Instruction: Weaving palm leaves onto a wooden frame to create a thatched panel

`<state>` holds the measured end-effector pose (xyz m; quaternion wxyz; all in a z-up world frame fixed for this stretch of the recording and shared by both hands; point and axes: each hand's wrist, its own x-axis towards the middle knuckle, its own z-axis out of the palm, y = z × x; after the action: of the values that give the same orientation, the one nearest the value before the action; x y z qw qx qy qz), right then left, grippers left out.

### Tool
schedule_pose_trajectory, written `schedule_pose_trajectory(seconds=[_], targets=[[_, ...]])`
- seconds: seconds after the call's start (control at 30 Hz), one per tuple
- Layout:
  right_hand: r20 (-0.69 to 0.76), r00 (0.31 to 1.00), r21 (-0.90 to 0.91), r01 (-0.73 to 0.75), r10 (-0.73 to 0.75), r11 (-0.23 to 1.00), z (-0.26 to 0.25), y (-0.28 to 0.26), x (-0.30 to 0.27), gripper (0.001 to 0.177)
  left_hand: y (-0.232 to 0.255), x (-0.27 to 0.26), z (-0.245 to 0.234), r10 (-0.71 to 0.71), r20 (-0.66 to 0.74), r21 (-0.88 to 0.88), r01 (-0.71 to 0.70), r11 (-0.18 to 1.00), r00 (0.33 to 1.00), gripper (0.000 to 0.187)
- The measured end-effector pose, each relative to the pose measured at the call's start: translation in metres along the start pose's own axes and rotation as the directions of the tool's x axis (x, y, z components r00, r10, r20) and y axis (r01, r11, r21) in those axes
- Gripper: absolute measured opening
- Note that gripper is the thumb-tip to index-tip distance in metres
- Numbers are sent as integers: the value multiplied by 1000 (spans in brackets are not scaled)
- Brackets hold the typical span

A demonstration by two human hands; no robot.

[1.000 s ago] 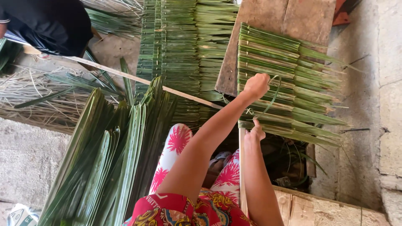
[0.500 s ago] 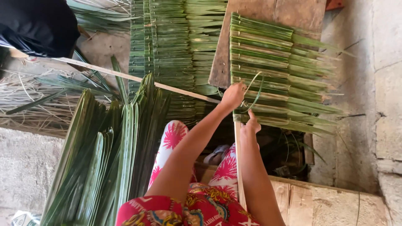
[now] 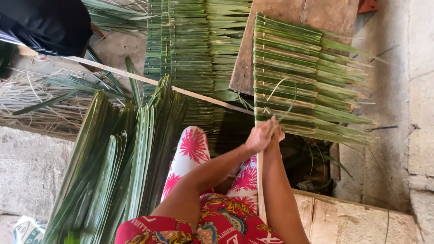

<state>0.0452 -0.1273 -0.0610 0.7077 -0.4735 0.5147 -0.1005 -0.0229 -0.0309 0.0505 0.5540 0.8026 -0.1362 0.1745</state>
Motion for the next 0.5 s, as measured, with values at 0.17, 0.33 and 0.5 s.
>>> schedule_pose_trajectory(seconds=[0.17, 0.33, 0.5], targets=[[-64, 998, -54, 17, -21, 998, 2, 2, -11, 79, 140, -1, -68, 190, 12, -3, -190, 982, 982, 22], [-142, 990, -13, 7, -9, 1000, 12, 9, 8, 91, 85, -67, -16, -103, 177, -71, 117, 991, 979, 19], [-252, 967, -59, 25, -39, 998, 3, 31, 59, 99, 98, -74, -26, -133, 223, -29, 143, 989, 966, 15]])
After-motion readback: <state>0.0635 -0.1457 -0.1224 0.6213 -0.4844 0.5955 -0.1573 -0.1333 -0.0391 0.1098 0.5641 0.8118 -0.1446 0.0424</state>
